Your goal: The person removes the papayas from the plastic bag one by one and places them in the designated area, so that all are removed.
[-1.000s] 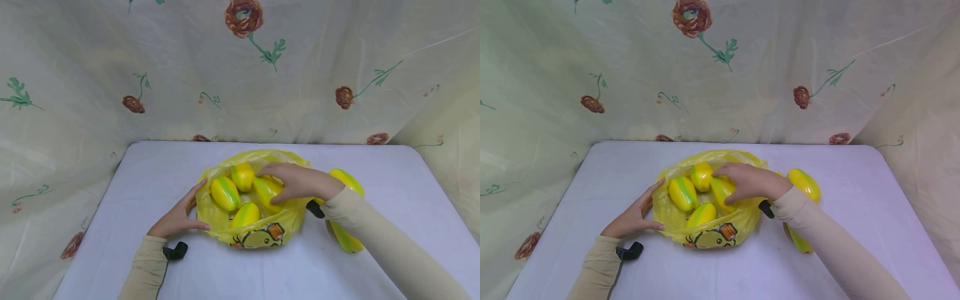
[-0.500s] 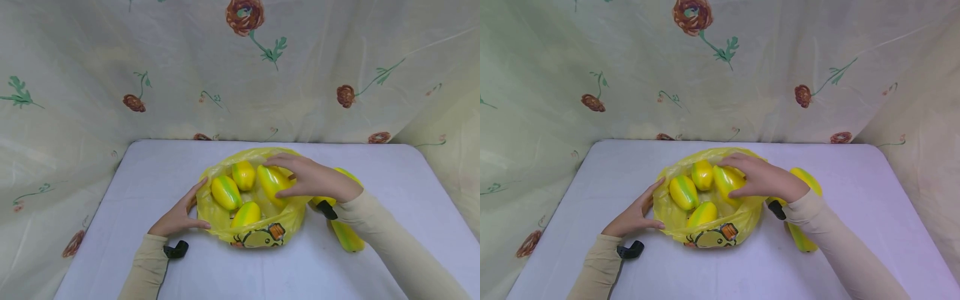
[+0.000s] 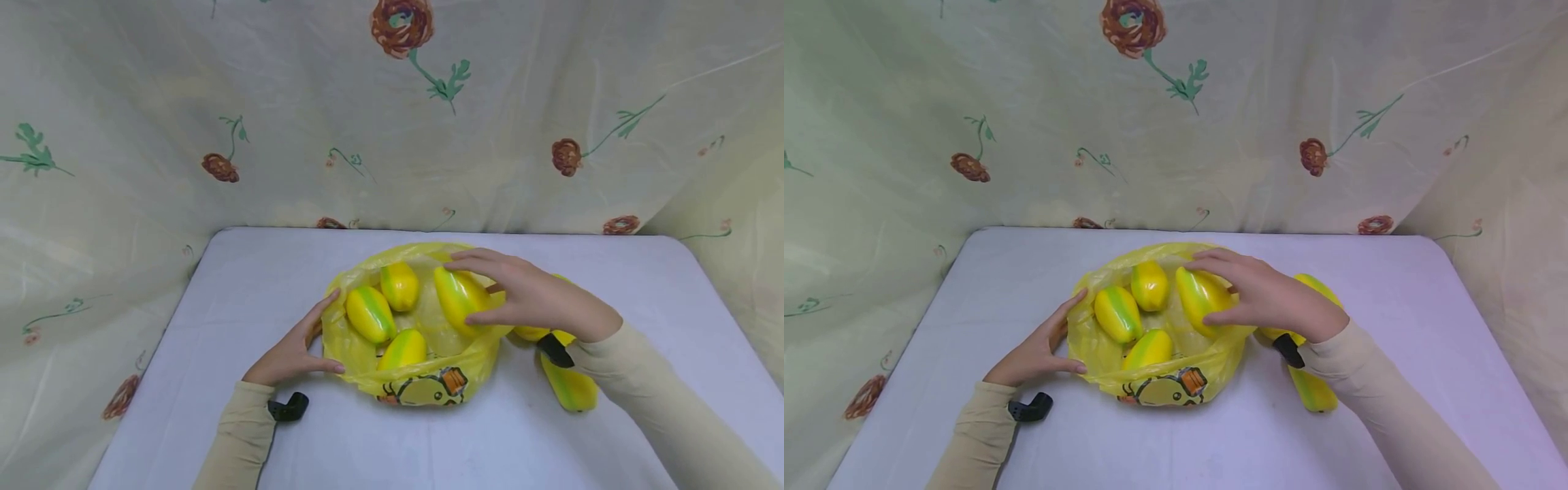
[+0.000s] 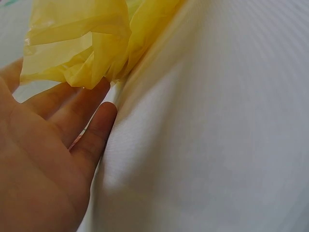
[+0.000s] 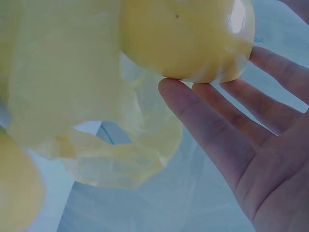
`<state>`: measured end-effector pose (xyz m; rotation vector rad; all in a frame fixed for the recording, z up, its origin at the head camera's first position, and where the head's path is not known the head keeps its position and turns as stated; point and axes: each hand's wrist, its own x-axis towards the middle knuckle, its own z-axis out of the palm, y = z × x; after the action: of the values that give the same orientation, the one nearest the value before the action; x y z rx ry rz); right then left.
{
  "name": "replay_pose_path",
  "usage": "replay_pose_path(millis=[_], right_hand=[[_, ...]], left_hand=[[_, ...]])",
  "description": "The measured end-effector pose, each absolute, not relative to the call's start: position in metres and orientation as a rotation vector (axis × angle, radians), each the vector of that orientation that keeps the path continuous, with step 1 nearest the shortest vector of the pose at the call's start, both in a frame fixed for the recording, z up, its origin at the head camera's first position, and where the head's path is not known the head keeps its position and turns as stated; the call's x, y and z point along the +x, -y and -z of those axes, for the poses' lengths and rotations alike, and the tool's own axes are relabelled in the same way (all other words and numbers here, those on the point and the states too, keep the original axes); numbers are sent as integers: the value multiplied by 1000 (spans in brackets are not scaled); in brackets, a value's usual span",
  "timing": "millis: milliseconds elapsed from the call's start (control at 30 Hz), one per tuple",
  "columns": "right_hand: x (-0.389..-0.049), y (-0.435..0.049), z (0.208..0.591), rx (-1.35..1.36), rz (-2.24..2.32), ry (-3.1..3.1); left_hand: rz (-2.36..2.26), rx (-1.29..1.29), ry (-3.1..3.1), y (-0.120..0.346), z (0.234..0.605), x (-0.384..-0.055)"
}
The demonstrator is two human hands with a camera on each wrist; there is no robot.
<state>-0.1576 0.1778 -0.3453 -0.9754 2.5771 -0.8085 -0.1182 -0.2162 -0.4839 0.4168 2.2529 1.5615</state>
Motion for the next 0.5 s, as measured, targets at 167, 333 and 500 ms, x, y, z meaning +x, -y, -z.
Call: replay_pose_path(millis=[167,333,500], right_hand=[[-152,-187,341,-936,811,-2603],[-147,-194,341,-953,817,-2629],[-141,-201,342,-932,821,-2641]], left_hand=[[-1554,406,-2256,215,483,-118],[-1547,405,-2264,216,484,-118],[-1565,414,-2245,216,484,-119]])
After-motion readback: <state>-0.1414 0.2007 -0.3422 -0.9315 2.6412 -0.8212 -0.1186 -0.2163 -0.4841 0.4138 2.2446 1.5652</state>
